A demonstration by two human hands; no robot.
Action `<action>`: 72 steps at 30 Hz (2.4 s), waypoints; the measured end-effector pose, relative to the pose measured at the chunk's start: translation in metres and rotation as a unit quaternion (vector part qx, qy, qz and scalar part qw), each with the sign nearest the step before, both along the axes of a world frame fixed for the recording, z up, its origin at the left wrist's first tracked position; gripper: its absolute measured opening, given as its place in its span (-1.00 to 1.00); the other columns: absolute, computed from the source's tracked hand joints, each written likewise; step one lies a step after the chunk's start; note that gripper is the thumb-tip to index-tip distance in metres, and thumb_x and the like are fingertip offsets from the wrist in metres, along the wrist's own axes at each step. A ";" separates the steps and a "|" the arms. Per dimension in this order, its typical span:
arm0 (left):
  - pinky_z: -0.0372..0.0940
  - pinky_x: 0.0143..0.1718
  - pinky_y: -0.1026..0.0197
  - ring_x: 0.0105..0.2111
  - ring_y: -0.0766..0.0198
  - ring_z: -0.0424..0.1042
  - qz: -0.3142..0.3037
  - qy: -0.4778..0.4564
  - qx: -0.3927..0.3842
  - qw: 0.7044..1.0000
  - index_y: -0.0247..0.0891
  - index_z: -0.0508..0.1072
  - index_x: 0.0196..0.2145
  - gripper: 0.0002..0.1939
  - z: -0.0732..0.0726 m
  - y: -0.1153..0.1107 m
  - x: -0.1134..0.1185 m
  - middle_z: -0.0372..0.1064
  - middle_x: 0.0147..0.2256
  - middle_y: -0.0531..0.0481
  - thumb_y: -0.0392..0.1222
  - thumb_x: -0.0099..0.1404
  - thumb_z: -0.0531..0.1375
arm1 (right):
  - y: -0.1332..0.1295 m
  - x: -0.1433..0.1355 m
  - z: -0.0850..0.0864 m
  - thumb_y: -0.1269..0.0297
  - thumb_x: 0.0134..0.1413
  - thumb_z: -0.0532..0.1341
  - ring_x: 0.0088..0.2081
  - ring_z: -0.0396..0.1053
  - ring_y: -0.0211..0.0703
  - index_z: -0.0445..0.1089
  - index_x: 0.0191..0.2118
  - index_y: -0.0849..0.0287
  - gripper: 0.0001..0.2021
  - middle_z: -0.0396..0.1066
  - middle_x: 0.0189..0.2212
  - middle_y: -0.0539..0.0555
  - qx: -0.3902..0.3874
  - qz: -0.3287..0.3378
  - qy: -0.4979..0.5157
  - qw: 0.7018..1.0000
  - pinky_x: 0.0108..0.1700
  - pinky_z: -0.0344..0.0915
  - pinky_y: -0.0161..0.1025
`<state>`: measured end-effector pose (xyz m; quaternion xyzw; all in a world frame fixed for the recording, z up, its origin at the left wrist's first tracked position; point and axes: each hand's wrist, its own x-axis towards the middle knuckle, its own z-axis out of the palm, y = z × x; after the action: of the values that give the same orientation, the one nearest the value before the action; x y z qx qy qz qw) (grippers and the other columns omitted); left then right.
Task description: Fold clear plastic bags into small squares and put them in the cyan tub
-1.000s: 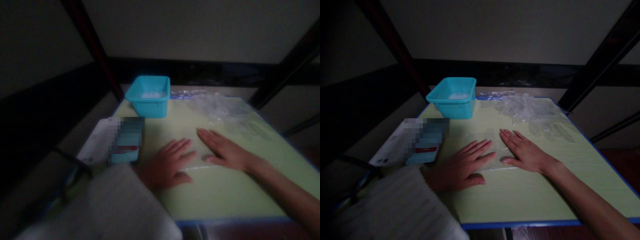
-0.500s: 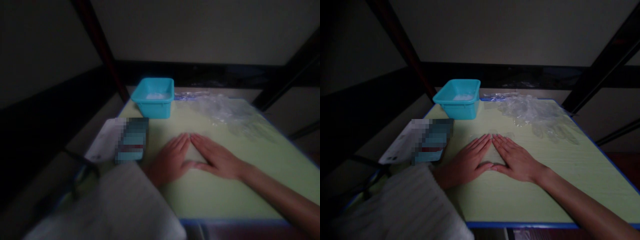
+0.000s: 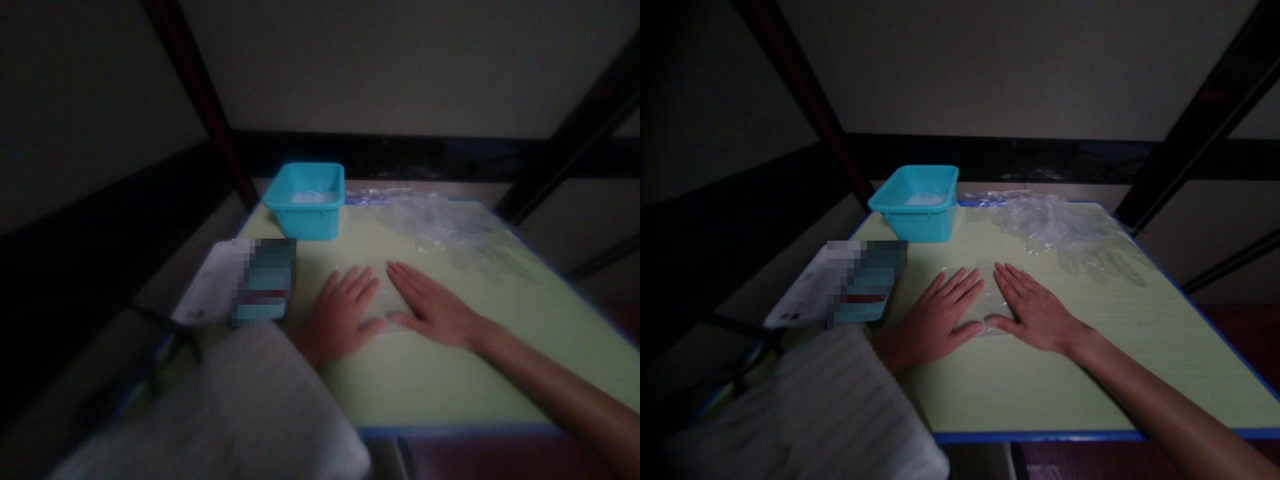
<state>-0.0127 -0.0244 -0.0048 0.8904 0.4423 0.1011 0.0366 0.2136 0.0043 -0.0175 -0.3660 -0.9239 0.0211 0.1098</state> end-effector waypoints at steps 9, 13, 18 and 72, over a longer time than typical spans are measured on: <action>-0.15 0.22 -0.23 0.29 -0.11 -0.16 0.013 0.009 -0.012 1.000 -0.21 0.10 0.24 -0.37 0.000 0.002 -0.001 -0.15 0.31 -0.10 0.14 0.31 0.00 | 0.011 0.013 -0.005 -0.18 0.19 -0.09 0.31 -0.18 0.06 -0.26 0.35 0.23 -0.22 -0.17 0.30 0.28 0.006 -0.033 -0.012 0.999 0.27 -0.06 0.08; -0.14 0.22 -0.22 0.29 -0.10 -0.16 0.015 0.011 -0.014 1.000 -0.20 0.09 0.24 -0.37 0.000 0.002 0.000 -0.15 0.31 -0.09 0.13 0.31 0.02 | 0.017 0.022 -0.004 -0.18 0.20 -0.12 0.31 -0.18 0.06 -0.21 0.34 0.26 -0.24 -0.15 0.30 0.30 -0.002 -0.052 -0.022 0.998 0.26 -0.08 0.10; -0.14 0.24 -0.17 0.30 -0.04 -0.17 0.021 -0.005 -0.013 1.000 -0.30 0.05 0.25 -0.32 -0.001 0.004 -0.001 -0.16 0.30 -0.21 0.16 0.32 -0.02 | 0.031 0.040 -0.005 -0.18 0.20 -0.11 0.29 -0.14 0.11 -0.14 0.32 0.31 -0.23 -0.12 0.29 0.36 -0.011 -0.100 -0.008 0.995 0.24 -0.06 0.16; 0.28 -0.07 0.09 -0.15 0.18 0.40 -0.114 -0.083 0.077 0.987 -0.31 0.42 -0.24 -0.81 0.014 -0.004 -0.009 0.44 -0.16 -0.10 -0.25 0.34 0.02 | -0.014 0.034 0.055 0.32 0.21 0.14 -0.28 0.32 -0.16 0.42 -0.33 0.16 -0.86 0.40 -0.36 0.04 -0.044 0.165 -0.028 0.985 -0.22 0.23 -0.17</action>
<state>-0.0218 -0.0288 0.0087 0.9237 0.3240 0.2036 0.0153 0.2479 -0.0100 0.0376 -0.2137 -0.9724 0.0691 0.0628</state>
